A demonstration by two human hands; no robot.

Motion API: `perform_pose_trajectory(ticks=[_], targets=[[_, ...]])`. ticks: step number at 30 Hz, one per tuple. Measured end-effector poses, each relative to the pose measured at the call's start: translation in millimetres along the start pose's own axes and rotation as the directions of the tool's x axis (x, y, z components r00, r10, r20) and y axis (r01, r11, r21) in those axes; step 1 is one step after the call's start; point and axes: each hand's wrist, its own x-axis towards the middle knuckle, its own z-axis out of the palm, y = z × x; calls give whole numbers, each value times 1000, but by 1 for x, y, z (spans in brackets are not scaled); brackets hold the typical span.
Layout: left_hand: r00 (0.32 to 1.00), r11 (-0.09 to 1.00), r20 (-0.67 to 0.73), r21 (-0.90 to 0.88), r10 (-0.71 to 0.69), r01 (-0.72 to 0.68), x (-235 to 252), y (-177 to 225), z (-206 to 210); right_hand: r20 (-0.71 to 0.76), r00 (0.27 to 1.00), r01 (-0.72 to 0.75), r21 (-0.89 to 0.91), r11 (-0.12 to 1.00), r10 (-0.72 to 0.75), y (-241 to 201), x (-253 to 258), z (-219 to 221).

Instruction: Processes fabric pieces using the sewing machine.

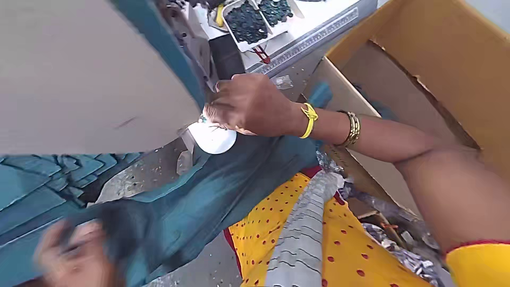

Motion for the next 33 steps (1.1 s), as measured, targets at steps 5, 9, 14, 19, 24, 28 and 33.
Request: perform_pose_trajectory(ticks=[5, 9, 14, 19, 24, 28, 33], targets=[[739, 867, 562, 73, 372, -492, -62, 13, 159, 98, 704, -710, 121, 693, 704, 30, -85, -50], [617, 765, 621, 44, 483, -643, -73, 25, 196, 333, 134, -990, 3, 141, 933, 28, -185, -73], [542, 723, 681, 28, 492, -691, -67, 28, 202, 682, -104, -986, -166, 14, 724, -12, -218, -60], [627, 825, 621, -60, 471, -562, -78, 66, 198, 590, 123, -687, 631, -361, 798, -19, -138, -67], [830, 996, 553, 1, -70, 84, -37, 48, 178, 519, 460, -828, 545, 136, 720, -6, -107, -27], [832, 977, 534, -49, -151, 208, -15, 21, 144, 689, 549, -835, 448, 318, 472, -7, -108, -12], [864, 992, 487, 29, -123, 125, -11, 14, 141, 724, 418, -908, 332, 255, 548, -7, -99, 19]])
